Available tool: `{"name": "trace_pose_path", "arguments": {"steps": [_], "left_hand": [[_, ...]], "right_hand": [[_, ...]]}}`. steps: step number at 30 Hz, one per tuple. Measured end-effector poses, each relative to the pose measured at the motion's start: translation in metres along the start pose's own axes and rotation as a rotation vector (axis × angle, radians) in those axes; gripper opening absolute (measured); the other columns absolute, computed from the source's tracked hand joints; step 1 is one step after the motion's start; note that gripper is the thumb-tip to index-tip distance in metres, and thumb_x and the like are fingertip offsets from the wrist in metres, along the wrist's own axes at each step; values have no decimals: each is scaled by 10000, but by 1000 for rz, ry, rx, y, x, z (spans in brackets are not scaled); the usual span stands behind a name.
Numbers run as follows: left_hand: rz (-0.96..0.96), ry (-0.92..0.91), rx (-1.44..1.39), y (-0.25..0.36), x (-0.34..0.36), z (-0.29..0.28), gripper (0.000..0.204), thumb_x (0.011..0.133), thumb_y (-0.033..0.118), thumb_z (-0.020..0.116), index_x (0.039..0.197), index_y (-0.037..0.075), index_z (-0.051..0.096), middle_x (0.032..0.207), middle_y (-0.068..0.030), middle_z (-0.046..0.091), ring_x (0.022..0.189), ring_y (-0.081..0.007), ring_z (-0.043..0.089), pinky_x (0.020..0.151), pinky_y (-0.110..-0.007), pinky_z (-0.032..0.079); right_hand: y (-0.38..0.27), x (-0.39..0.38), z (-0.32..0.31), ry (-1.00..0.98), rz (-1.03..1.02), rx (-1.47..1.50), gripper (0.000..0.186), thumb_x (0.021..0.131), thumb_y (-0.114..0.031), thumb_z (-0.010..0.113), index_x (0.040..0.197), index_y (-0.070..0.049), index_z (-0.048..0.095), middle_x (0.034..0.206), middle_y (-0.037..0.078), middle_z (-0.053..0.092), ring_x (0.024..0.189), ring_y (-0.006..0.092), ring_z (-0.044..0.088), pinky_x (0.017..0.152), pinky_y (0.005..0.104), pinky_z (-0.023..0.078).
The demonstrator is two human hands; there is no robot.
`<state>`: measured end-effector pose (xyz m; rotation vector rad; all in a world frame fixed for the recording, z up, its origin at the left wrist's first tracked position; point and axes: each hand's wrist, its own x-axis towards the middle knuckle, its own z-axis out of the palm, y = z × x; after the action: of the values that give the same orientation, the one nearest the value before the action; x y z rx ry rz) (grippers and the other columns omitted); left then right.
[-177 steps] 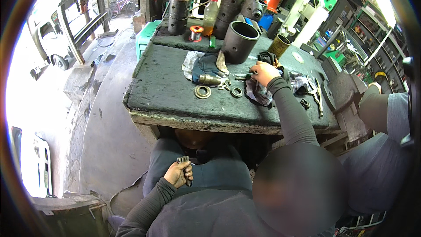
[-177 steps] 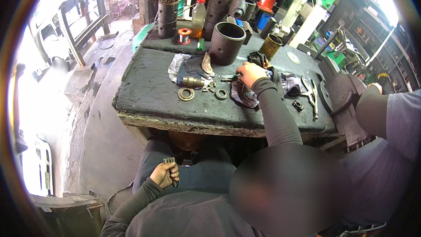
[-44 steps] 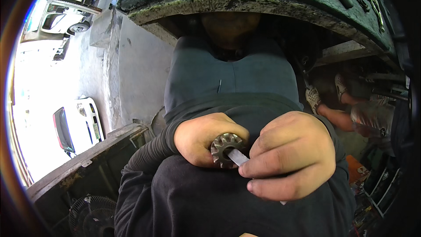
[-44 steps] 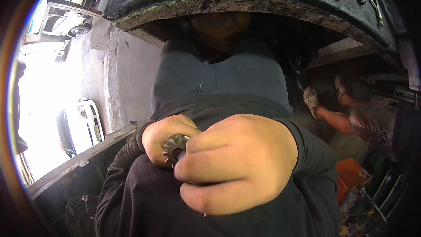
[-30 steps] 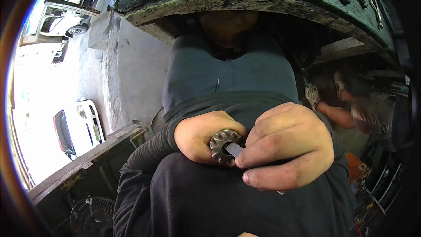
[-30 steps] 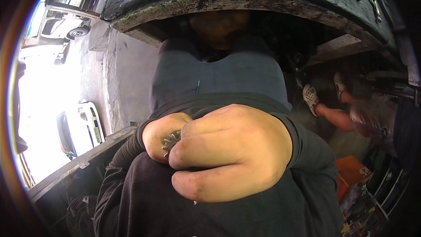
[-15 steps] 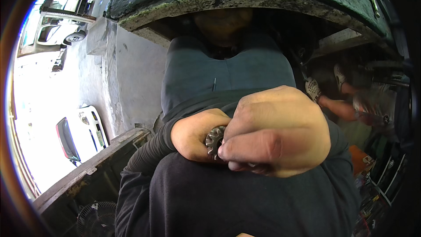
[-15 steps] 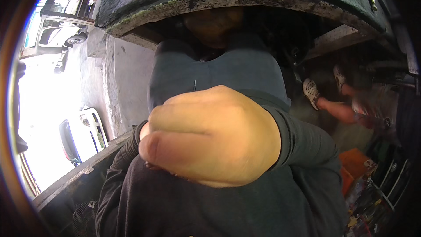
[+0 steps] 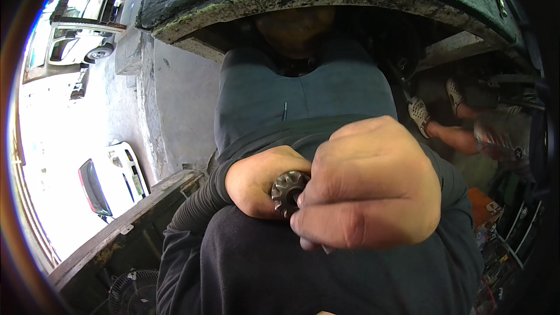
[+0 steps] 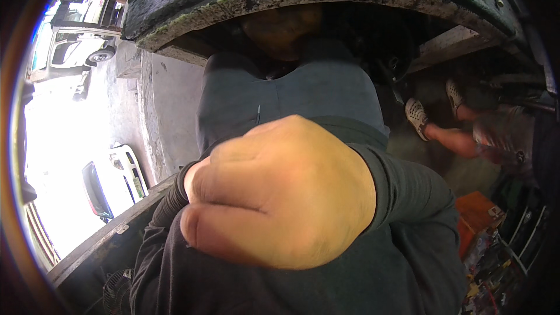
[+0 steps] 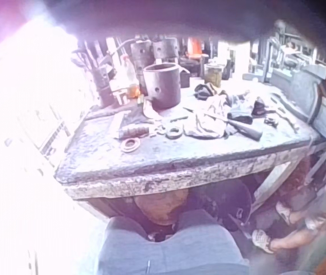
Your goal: The person works at a cluttered workbench in a workshop, handling a small metal gear and using a thin metal tool to scrape or adjust its teeth. They repeatedly pick up and set down the gear and tool, occasionally wiping the gear with a cloth. Another person is visible in the background.
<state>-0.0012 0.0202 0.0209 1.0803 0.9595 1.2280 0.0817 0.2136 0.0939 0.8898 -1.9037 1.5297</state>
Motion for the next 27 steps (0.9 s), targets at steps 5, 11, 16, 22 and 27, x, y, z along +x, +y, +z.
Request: {"name": "trace_pose_path", "arguments": {"steps": [5, 11, 16, 22, 27], "left_hand": [[61, -4, 82, 0, 2, -1, 332, 749, 111, 790, 1026, -7, 649, 869, -174, 711, 798, -362, 704, 691, -410, 538], [60, -2, 72, 8, 5, 0, 354, 757, 118, 801, 1052, -13, 654, 876, -176, 711, 797, -363, 702, 694, -414, 538], [32, -13, 88, 13, 7, 0, 357, 759, 128, 814, 1045, -14, 655, 879, -179, 714, 796, -363, 705, 683, -406, 541], [10, -18, 61, 5, 2, 0, 371, 752, 130, 825, 1047, -22, 660, 868, -183, 722, 774, -365, 707, 673, -403, 541], [83, 14, 52, 1, 2, 2, 361, 750, 129, 829, 1031, -20, 658, 854, -176, 723, 756, -365, 708, 664, -408, 538]], "right_hand": [[1, -2, 1, 23, 16, 41, 167, 808, -68, 784, 931, 11, 704, 779, 64, 674, 578, 142, 643, 445, 266, 475], [3, -4, -2, 21, 16, 148, 148, 827, -47, 763, 939, 28, 702, 776, 64, 690, 585, 151, 662, 464, 267, 504], [-1, -8, 3, 76, 12, 110, 130, 838, -47, 749, 932, 30, 702, 777, 65, 697, 575, 145, 661, 463, 260, 500], [-3, -7, 2, 72, 14, 54, 105, 851, -35, 731, 931, 28, 703, 772, 56, 696, 575, 140, 660, 468, 261, 494], [-3, -8, 3, 84, 35, 68, 112, 852, -32, 724, 949, 20, 706, 770, 49, 695, 573, 143, 661, 471, 266, 494]]}}
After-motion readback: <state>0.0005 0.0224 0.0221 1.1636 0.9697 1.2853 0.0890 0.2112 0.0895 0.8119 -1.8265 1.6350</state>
